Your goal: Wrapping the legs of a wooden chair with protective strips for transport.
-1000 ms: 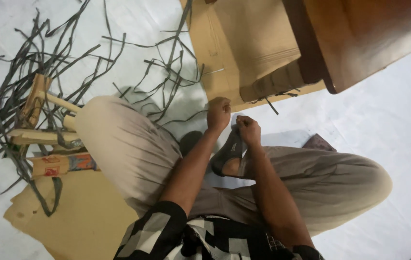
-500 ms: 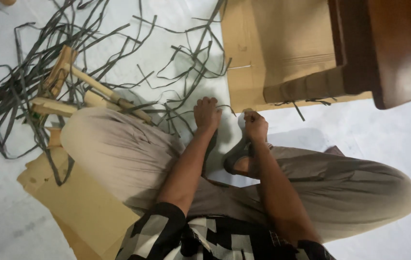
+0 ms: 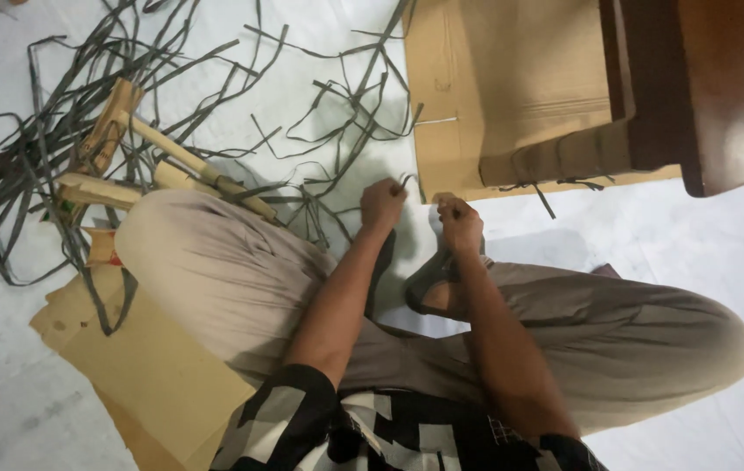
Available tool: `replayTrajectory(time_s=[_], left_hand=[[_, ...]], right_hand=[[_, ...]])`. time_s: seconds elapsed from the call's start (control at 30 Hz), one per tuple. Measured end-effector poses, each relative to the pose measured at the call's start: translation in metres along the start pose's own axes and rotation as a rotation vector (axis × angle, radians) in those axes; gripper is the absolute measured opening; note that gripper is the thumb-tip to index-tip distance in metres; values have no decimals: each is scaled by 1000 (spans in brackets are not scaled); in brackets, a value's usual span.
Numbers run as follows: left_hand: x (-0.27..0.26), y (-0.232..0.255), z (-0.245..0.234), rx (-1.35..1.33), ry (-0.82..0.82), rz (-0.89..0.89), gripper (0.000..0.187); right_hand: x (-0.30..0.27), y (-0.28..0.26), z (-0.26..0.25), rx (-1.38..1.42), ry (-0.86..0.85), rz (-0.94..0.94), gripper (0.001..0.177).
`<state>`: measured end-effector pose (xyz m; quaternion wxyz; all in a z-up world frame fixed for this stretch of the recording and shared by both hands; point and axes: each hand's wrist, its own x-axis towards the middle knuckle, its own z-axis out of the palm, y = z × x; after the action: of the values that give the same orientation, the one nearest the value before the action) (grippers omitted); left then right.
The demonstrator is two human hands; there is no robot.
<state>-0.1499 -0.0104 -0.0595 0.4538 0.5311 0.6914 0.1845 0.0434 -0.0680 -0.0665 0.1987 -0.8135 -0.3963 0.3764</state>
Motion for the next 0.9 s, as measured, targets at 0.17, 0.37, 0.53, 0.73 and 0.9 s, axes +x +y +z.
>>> replayTrajectory(time_s=[0.17, 0.37, 0.53, 0.73, 0.9], left_hand=[[0, 34, 38, -343, -84, -38, 19], [-12, 63, 69, -449, -127, -125, 19], [-9, 70, 89, -578, -179, -193, 20], [19, 57, 130, -817, -119, 62, 8], [24, 85, 119, -585, 16, 37, 19]], right_hand=[[-47, -83, -44, 323, -54, -48, 34], [-28, -42, -42, 542, -68, -16, 45], [-3, 13, -54, 444, 15, 5, 32], [33, 77, -97, 417, 67, 335, 31], [71, 138, -130, 788, 479, 539, 31]])
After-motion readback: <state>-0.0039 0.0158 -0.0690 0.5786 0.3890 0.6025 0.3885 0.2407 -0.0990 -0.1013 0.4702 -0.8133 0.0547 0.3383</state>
